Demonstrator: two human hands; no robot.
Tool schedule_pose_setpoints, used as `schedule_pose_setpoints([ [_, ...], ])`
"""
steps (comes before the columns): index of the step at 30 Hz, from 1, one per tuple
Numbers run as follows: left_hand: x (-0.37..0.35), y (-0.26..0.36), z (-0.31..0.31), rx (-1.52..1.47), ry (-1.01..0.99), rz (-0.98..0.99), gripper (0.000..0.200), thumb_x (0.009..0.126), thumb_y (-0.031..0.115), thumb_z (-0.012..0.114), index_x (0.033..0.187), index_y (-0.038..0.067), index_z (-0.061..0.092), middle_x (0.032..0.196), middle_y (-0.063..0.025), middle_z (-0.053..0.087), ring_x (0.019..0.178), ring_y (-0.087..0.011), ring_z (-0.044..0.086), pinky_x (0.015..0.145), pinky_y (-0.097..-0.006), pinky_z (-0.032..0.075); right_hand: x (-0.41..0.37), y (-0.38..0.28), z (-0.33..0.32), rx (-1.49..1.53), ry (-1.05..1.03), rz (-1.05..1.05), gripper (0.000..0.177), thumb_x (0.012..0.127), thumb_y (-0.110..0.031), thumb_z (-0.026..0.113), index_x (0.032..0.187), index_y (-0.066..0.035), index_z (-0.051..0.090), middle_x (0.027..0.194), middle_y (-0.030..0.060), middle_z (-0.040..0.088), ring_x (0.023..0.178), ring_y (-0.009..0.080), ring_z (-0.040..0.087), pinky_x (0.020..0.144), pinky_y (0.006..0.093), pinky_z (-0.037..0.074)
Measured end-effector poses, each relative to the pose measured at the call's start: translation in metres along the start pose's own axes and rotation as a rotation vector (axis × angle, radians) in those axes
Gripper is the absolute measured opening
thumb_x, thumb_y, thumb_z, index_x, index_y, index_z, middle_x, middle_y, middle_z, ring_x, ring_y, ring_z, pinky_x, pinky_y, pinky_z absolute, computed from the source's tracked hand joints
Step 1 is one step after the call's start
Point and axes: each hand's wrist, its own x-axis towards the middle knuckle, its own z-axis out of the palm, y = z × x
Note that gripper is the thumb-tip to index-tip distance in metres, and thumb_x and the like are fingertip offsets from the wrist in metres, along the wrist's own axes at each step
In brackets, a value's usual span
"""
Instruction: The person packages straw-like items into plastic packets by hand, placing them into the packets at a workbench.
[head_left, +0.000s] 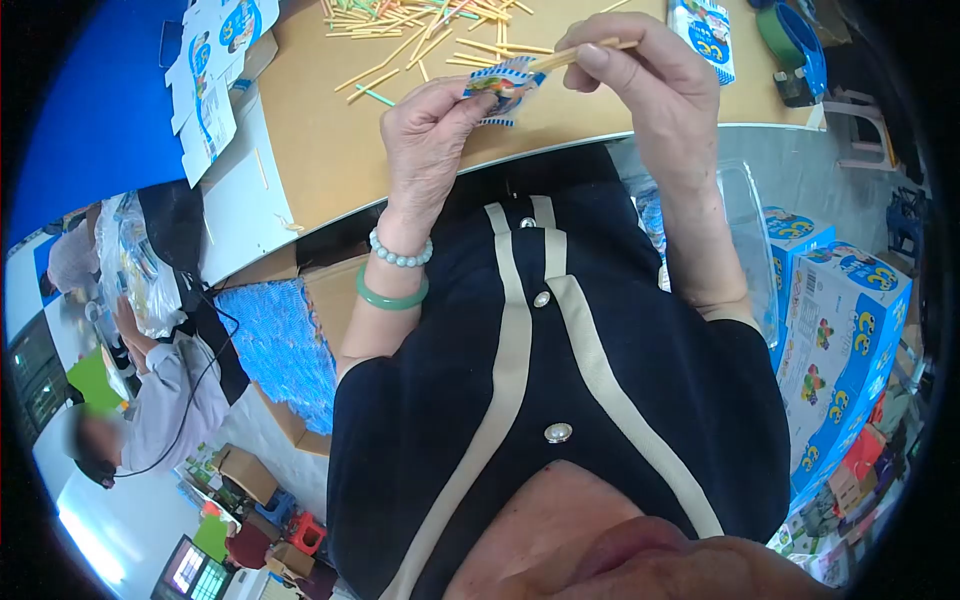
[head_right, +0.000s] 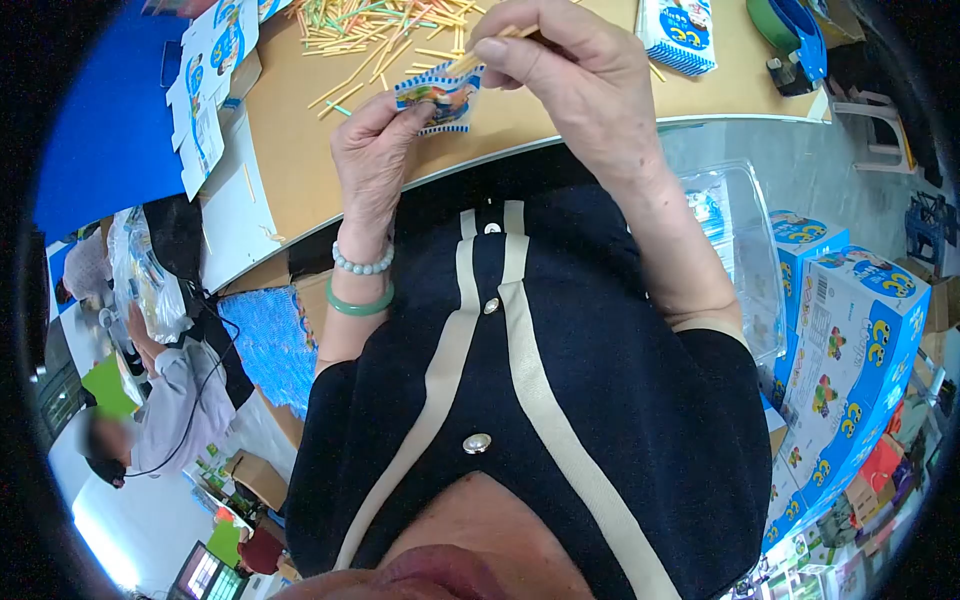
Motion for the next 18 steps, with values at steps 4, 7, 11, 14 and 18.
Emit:
schedule_pose_setpoints([
  [4, 0.001, -0.003, -0.002, -0.006, -0.024, 0.017, 0.009, 0.080, -0.002, 0.069, 0.088, -0.002, 0.070, 0.085, -0.0045, 0.065, 0.077, -0.0089, 0.059, 0.068, -0.0204, 0.047, -0.003, 0.001, 0.002, -0.026, 0.038, 0.001, 0.012, 0.088, -0.006, 0.062, 0.097, 0.002, 0.065, 0.092, 0.0075, 0.067, 0.076, 0.0113, 0.063, 0.069, 0.0225, 0.051],
  [7, 0.000, -0.002, 0.000, 0.027, -0.037, 0.065, 0.008, 0.079, -0.003, 0.069, 0.087, -0.002, 0.070, 0.085, -0.0044, 0.065, 0.075, -0.0082, 0.059, 0.066, -0.0197, 0.046, -0.004, 0.003, 0.007, -0.076, 0.031, -0.017, 0.011, 0.088, -0.005, 0.062, 0.097, 0.002, 0.065, 0.091, 0.0072, 0.067, 0.076, 0.0114, 0.063, 0.069, 0.0221, 0.051],
  [11, -0.001, -0.003, 0.000, 0.052, -0.044, 0.101, 0.009, 0.079, -0.002, 0.070, 0.087, -0.002, 0.070, 0.085, -0.0043, 0.065, 0.075, -0.0079, 0.059, 0.066, -0.0188, 0.047, -0.005, 0.000, 0.008, -0.141, -0.023, -0.013, 0.010, 0.087, -0.003, 0.063, 0.096, 0.001, 0.066, 0.089, 0.0066, 0.066, 0.077, 0.0117, 0.062, 0.069, 0.0212, 0.049],
  [14, -0.003, -0.003, 0.000, 0.035, -0.046, 0.096, 0.010, 0.079, -0.002, 0.070, 0.089, -0.002, 0.070, 0.085, -0.0044, 0.065, 0.076, -0.0082, 0.060, 0.067, -0.0189, 0.047, -0.007, 0.002, 0.010, -0.189, -0.065, -0.022, 0.010, 0.086, -0.003, 0.063, 0.095, 0.001, 0.066, 0.091, 0.0066, 0.066, 0.080, 0.0116, 0.061, 0.071, 0.0213, 0.048],
  [18, -0.003, -0.002, 0.008, -0.032, -0.065, 0.082, 0.014, 0.080, 0.000, 0.069, 0.094, -0.002, 0.070, 0.087, -0.0046, 0.066, 0.079, -0.0092, 0.061, 0.069, -0.0198, 0.050, -0.005, 0.010, 0.011, -0.270, -0.095, -0.083, 0.012, 0.085, -0.007, 0.065, 0.095, 0.001, 0.066, 0.098, 0.0072, 0.065, 0.085, 0.0114, 0.059, 0.075, 0.0228, 0.047],
])
